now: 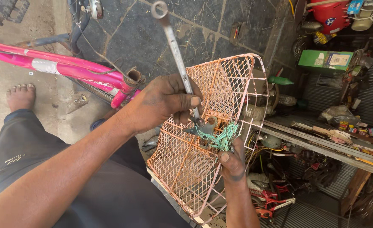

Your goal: The person unties green string from a bicycle basket, then uses a wrench to tighten or remove metal brackets and wires within the basket while it is attached to the bicycle.

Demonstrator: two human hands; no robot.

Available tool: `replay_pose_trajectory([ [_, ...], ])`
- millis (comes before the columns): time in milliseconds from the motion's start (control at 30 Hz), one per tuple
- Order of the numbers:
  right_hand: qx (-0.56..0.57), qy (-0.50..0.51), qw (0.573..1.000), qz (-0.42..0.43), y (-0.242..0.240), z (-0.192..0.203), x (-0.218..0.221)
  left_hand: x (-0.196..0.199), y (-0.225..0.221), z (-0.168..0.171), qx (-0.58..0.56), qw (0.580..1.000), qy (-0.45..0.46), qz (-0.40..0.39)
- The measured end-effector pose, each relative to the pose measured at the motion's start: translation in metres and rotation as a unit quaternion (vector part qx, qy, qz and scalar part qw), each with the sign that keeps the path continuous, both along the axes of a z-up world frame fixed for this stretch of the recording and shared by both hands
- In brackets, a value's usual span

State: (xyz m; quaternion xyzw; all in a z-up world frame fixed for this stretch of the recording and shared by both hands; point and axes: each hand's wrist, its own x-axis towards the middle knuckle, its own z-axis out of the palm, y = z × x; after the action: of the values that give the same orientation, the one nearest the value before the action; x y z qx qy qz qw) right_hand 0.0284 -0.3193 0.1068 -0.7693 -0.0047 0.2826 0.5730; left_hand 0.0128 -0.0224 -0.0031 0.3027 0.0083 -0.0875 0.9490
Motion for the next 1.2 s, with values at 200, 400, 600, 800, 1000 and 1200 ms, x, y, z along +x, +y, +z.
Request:
replay_pose_trajectory([
  [200, 0.004, 0.027, 1.0, -0.015, 0.002, 0.001, 0.0, 0.017, -0.029, -0.026, -0.115, 0.993, 0.021, 0.004],
  [400, -0.034, -0.003, 0.999, 0.024, 0.008, 0.002, 0.004, 0.01, -0.057, -0.056, -0.297, 0.946, 0.098, -0.088],
  [600, -0.038, -0.004, 0.998, 0.043, 0.017, 0.008, -0.003, 0.014, -0.072, -0.063, -0.303, 0.944, 0.099, -0.084],
  [800, -0.034, 0.002, 0.999, 0.04, 0.019, 0.006, -0.007, 0.029, -0.063, -0.062, -0.291, 0.947, 0.051, -0.124],
  [1000, -0.031, 0.0, 0.998, 0.051, 0.015, 0.009, -0.008, 0.033, -0.059, -0.051, -0.29, 0.951, 0.005, -0.108],
  [1200, 0.007, 0.029, 0.999, 0.043, 0.025, 0.013, -0.006, 0.035, -0.018, -0.031, -0.256, 0.963, 0.075, 0.042],
])
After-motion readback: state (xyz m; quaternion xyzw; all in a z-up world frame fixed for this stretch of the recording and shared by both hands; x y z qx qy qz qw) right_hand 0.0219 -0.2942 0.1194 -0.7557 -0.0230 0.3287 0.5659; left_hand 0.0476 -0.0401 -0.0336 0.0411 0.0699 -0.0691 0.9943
